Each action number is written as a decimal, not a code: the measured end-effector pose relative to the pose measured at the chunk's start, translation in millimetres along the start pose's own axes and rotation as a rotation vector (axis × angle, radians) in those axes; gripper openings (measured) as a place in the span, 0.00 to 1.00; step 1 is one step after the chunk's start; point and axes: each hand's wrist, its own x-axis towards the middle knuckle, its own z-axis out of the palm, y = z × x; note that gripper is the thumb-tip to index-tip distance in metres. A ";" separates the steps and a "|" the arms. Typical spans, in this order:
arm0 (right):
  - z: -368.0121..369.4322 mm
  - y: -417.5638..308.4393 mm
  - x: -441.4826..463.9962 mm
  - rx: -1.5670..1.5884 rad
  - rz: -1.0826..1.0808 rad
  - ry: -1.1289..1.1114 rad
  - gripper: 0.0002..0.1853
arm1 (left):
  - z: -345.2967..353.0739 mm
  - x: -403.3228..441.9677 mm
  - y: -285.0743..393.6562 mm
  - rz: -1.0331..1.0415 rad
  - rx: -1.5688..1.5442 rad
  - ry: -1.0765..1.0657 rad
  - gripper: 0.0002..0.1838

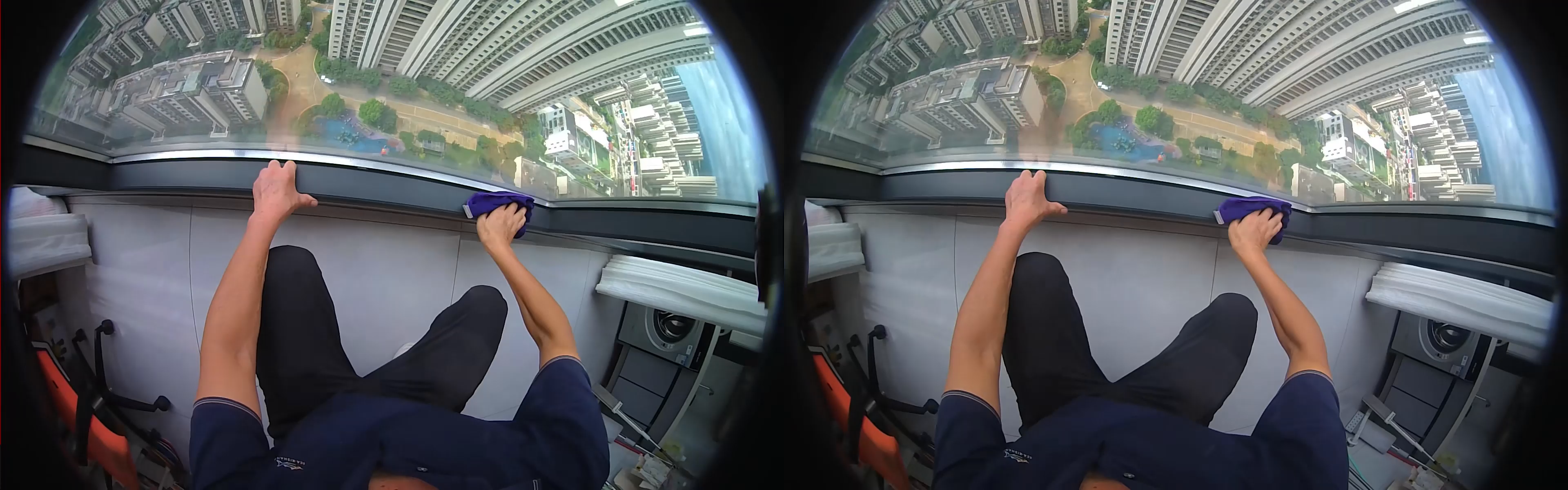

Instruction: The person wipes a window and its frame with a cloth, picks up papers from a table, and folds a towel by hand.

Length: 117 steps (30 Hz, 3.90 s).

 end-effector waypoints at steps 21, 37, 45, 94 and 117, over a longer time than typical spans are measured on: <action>-117.6 -124.4 31.1 1.071 -0.146 -0.462 0.14 | -17.2 -13.8 98.4 1.079 -0.038 0.115 0.31; -2.3 -117.5 17.9 0.254 0.539 0.039 0.20 | 73.7 3.2 60.8 1.014 -0.248 0.449 0.19; 1.0 -121.2 14.5 0.178 0.522 0.053 0.19 | 20.8 -5.0 -176.9 0.282 -0.211 0.913 0.09; 21.8 -121.1 18.7 0.196 0.493 0.131 0.14 | -450.3 -125.3 -341.8 0.107 -1.671 1.562 0.16; 44.3 -102.5 18.5 0.181 0.506 0.116 0.16 | -473.7 -72.8 -392.0 -0.326 0.997 1.286 0.27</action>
